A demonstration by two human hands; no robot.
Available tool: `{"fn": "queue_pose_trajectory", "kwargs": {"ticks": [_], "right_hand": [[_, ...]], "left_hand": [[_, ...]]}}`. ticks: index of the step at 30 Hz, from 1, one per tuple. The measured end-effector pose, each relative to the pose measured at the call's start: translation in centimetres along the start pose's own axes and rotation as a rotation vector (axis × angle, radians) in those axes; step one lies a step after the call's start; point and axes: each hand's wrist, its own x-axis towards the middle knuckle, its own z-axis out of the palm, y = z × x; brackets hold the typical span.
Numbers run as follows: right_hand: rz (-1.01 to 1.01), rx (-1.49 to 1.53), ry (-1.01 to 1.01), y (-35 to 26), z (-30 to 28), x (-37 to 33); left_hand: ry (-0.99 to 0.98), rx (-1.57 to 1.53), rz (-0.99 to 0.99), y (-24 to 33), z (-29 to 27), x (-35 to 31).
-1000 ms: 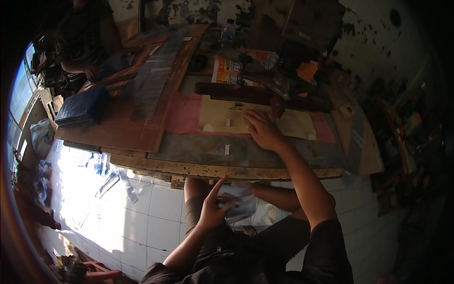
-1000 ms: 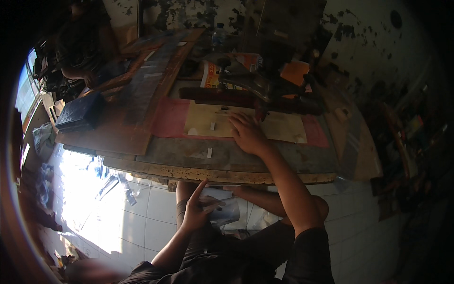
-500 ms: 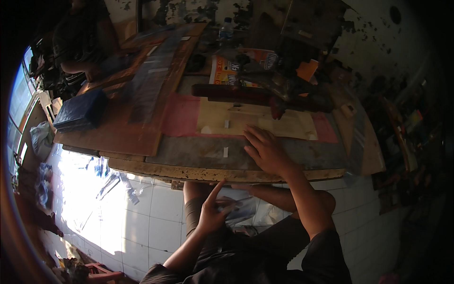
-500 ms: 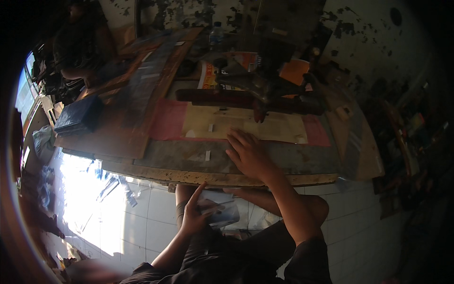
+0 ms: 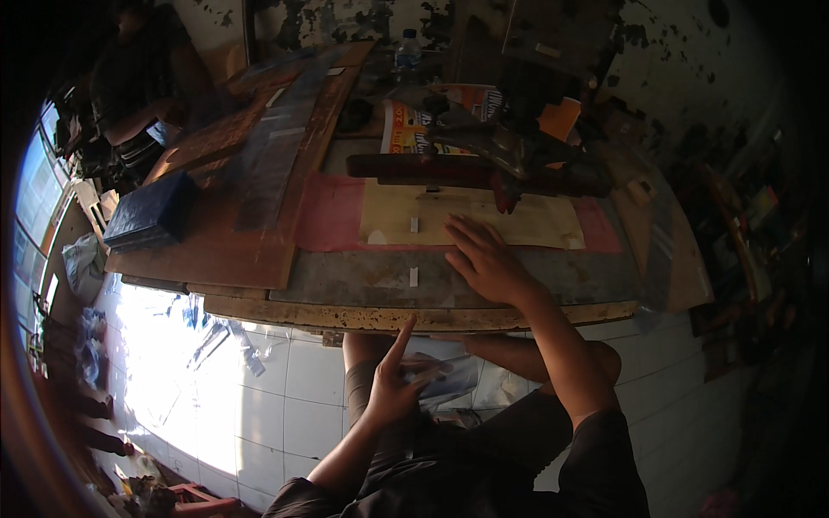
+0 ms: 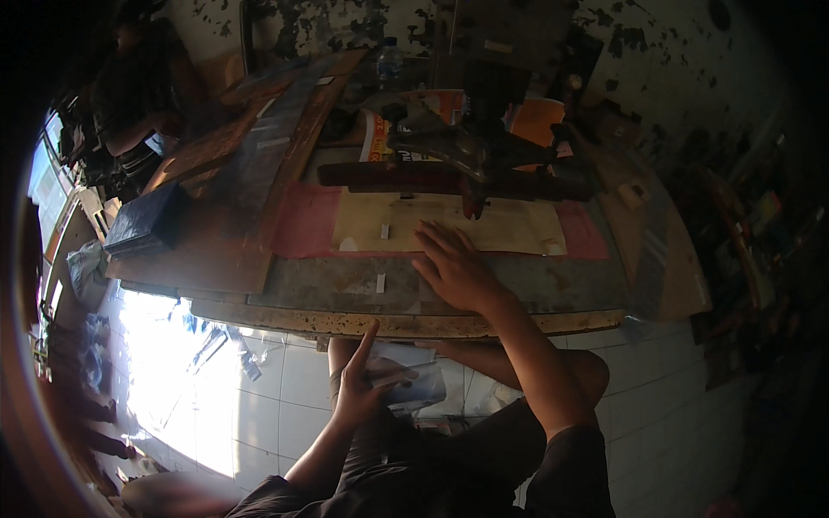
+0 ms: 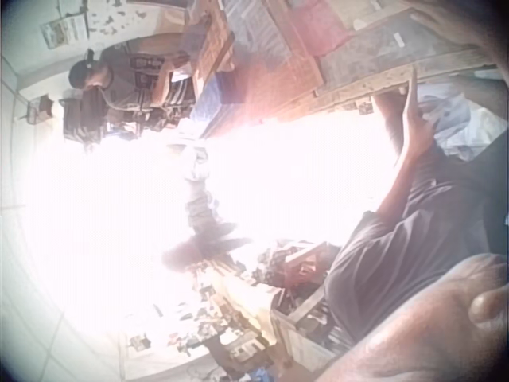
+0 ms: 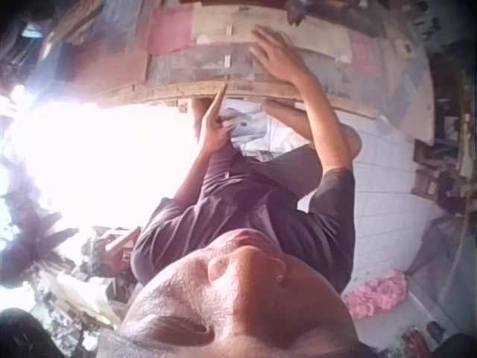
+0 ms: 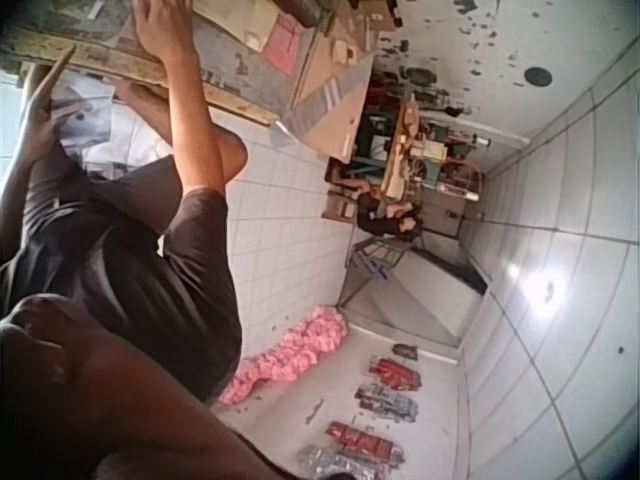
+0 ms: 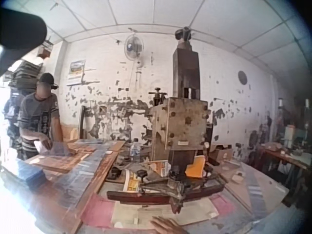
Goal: The person operates a manual press machine by repeatedly pushing down the lever to process small items placed on the work surface. They handle a stack of small rectangular objects and a clear plastic sheet, placing them under the press head and cycling the machine.
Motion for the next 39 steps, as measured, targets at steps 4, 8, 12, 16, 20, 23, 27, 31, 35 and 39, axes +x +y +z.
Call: {"fn": "queue_pose_trajectory", "kwargs": {"ticks": [4, 8, 12, 16, 20, 23, 27, 31, 35, 39], "right_hand": [[0.001, -0.005, 0.021, 0.24, 0.44, 0.09], [-0.002, -0.013, 0.019, 0.35, 0.52, 0.37], [0.007, -0.031, 0.015, 0.44, 0.51, 0.31], [0.017, -0.019, 0.001, 0.24, 0.37, 0.29], [0.029, -0.016, -0.012, 0.07, 0.25, 0.29], [0.033, -0.017, -0.014, 0.12, 0.30, 0.26], [0.036, -0.016, -0.012, 0.12, 0.46, 0.28], [0.029, -0.026, -0.006, 0.14, 0.44, 0.20], [0.036, -0.021, -0.007, 0.03, 0.26, 0.23], [0.033, -0.010, 0.002, 0.04, 0.33, 0.23]], "left_hand": [[0.011, -0.022, -0.013, -0.24, 0.11, 0.09], [0.020, -0.047, -0.030, -0.08, 0.27, 0.11], [0.028, -0.051, -0.018, -0.08, 0.33, 0.21], [0.031, -0.055, -0.023, -0.29, 0.31, 0.20], [0.010, -0.038, -0.017, -0.06, 0.34, 0.25], [0.007, -0.055, -0.013, -0.16, 0.38, 0.25], [0.026, -0.071, -0.030, -0.37, 0.41, 0.22], [0.033, -0.048, -0.035, -0.29, 0.42, 0.24], [0.037, -0.039, -0.037, -0.35, 0.43, 0.25], [0.020, -0.005, -0.030, -0.44, 0.30, 0.28]]}}
